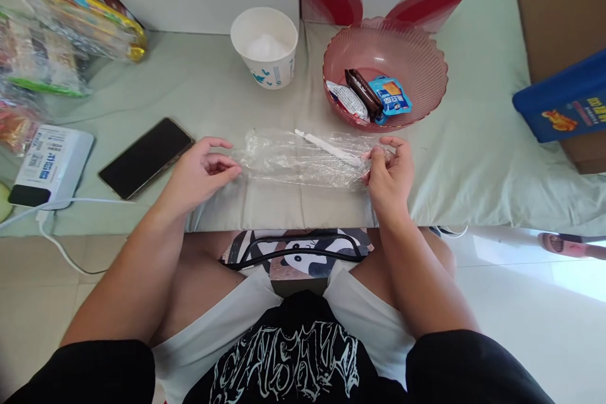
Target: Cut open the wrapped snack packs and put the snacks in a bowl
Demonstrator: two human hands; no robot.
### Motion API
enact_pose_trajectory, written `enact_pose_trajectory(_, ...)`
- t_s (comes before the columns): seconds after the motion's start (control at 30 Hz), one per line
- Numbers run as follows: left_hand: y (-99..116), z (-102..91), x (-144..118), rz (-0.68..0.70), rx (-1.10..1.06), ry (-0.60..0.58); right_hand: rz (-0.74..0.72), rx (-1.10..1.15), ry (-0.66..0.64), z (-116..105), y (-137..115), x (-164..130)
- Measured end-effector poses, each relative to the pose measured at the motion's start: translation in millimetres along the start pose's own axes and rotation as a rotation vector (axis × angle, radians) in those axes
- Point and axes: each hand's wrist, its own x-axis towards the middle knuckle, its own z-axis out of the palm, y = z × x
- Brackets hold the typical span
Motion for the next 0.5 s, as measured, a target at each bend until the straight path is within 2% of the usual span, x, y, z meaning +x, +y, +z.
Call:
enact_pose_trajectory(0.13, 5.3, -1.5, 1.8, 0.029, -0.207, 0.071, 0.007, 0.005, -0.008, 1.2, 2.3, -1.1)
enact_pose_trajectory(0.2, 8.7, -2.3, 1.6, 0.008, -0.297, 0.046, 0.012, 0.012, -0.013, 2.2, 3.1, -1.8)
enact_pose_trajectory(0.37, 14.5, -3.7, -4.8, -0.193, -0.272, -0.158, 0.021, 0.018, -0.030, 3.9, 0.9, -4.6)
enact_pose_trajectory(0.5, 20.1, -2.4, -8.4, -0.290, -0.395, -0.097, 0.080, 0.005, -0.053, -0.5, -4.3, -10.3)
